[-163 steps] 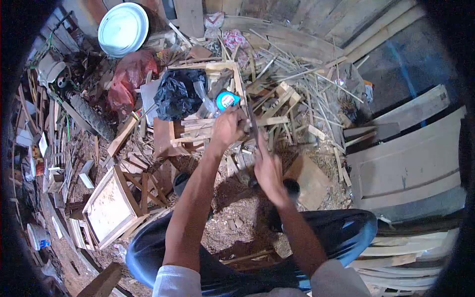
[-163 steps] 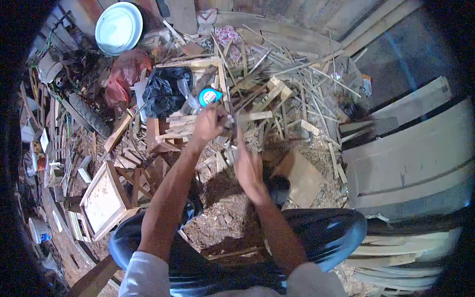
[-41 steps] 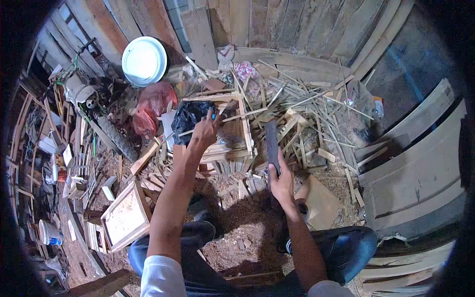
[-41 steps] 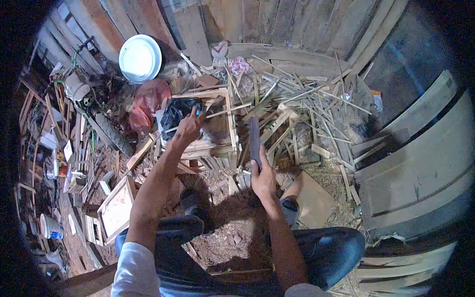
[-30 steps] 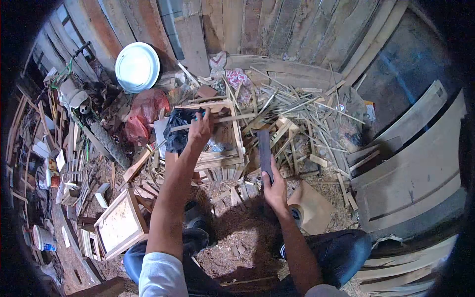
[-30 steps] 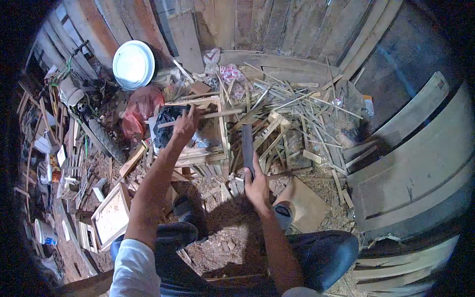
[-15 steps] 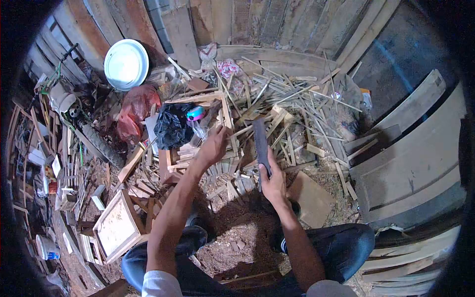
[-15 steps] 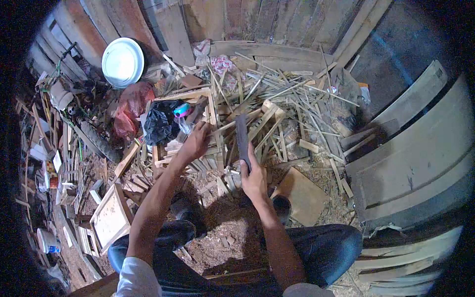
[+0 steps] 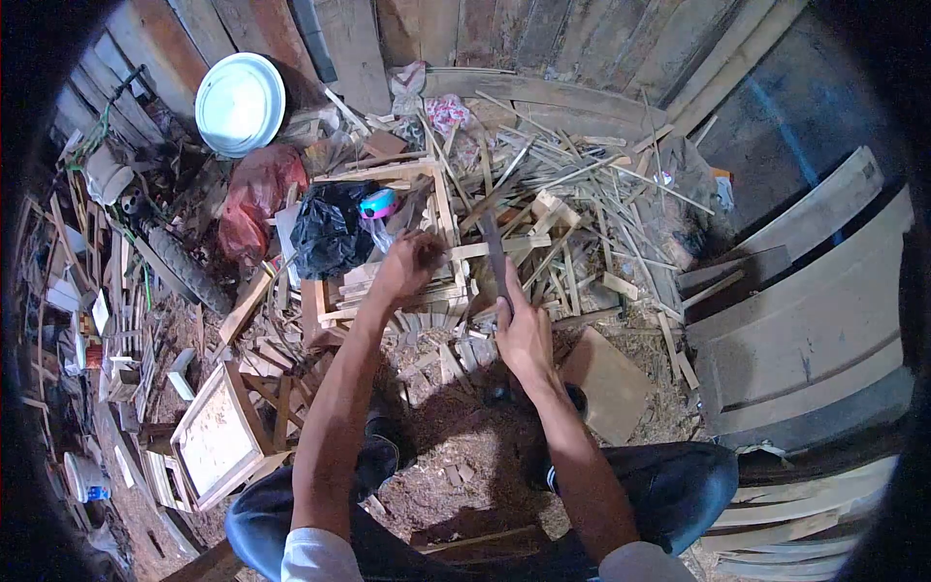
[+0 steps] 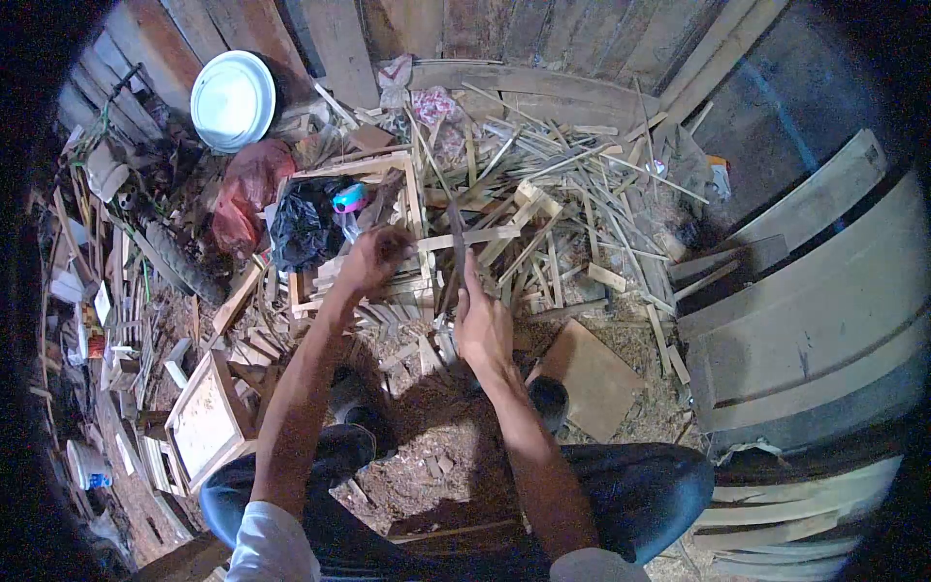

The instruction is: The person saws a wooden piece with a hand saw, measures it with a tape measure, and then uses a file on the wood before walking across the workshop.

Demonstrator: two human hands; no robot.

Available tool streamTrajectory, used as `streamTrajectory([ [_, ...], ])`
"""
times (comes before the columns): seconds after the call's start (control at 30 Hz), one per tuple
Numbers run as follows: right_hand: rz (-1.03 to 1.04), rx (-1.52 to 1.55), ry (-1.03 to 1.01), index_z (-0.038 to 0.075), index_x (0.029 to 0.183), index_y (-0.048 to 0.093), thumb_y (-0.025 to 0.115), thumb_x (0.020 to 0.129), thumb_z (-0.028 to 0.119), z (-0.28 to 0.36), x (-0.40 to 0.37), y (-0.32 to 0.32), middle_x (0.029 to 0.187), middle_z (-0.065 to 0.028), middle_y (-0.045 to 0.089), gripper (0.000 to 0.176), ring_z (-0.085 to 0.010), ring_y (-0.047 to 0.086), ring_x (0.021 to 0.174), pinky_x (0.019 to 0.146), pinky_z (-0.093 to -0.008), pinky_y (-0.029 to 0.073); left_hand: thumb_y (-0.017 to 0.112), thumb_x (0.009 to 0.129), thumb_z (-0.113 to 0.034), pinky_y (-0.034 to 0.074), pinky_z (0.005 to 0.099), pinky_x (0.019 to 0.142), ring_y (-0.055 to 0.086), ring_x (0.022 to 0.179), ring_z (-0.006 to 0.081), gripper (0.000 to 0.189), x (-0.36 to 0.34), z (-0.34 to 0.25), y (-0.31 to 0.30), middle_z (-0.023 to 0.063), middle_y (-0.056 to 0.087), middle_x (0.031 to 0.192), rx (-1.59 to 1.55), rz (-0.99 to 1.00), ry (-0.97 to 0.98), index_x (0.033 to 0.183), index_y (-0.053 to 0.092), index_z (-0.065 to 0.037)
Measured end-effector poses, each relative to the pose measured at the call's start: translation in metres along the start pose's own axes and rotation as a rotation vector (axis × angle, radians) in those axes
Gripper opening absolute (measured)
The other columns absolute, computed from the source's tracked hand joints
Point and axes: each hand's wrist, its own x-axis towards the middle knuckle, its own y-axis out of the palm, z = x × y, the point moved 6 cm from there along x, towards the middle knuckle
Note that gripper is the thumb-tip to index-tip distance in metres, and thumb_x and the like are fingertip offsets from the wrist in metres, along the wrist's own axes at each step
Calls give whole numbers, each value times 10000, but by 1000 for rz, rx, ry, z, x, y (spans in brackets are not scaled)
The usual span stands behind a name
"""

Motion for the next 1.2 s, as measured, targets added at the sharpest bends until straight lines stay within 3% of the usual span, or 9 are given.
streamTrajectory([
  [0.03,-8,6,10,211,1476,306,522,932,142,-1,1,0,646,-270,584,589,-453,596,600,537,-525,479,716,762,-170,467,428,838,619,939,342,198,-1,3,-2,162,669,952,-4,1,-2,896,677,-30],
  [0.13,146,13,93,166,1477,297,517,925,126,-3,1,9,684,-269,609,595,-444,604,597,540,-525,492,699,755,-260,433,451,883,565,1030,339,253,0,0,-8,143,649,1050,283,-35,79,903,678,-56],
  [0.2,40,28,-61,133,1476,289,506,924,124,-4,1,18,693,-263,622,594,-437,604,577,526,-521,502,668,750,-309,408,455,919,521,1061,342,277,3,-23,-20,128,632,1067,523,-176,95,908,673,-82],
  [0.27,81,-69,-31,145,1477,292,499,925,133,0,2,19,705,-263,627,589,-439,604,579,532,-518,510,617,790,-246,352,508,1009,458,1155,420,332,18,-23,-12,147,575,1172,483,-68,-58,1067,636,-65],
  [0.4,70,-89,-34,147,1478,293,500,926,145,5,5,15,642,-265,596,590,-432,603,564,528,-515,496,549,871,-252,282,494,1079,387,1253,382,513,36,0,9,187,452,1322,657,-234,53,1301,450,8],
  [0.5,113,-84,20,130,1476,300,499,927,142,11,7,14,612,-257,582,584,-423,600,551,516,-502,489,346,982,-325,130,448,1179,230,1421,339,551,34,9,14,188,292,1514,687,-296,6,1388,361,47],
  [0.7,-15,-131,-96,102,1496,231,503,926,129,19,17,24,621,-249,594,632,-435,595,555,521,-501,477,345,988,-334,102,452,1188,196,1438,311,553,38,22,19,183,261,1530,717,-289,-74,1399,355,36],
  [0.9,160,-123,69,113,1503,202,489,936,145,21,-5,27,640,-262,602,636,-454,600,573,536,-528,468,374,958,-285,105,436,1192,206,1439,285,550,40,15,15,175,268,1531,646,-286,-97,1403,355,36],
  [1.2,122,-98,96,131,1506,201,496,938,142,22,-1,28,602,-256,588,639,-446,598,563,529,-522,463,385,913,-218,123,400,1193,239,1427,284,543,45,15,12,173,300,1518,631,-314,-119,1396,378,30],
])
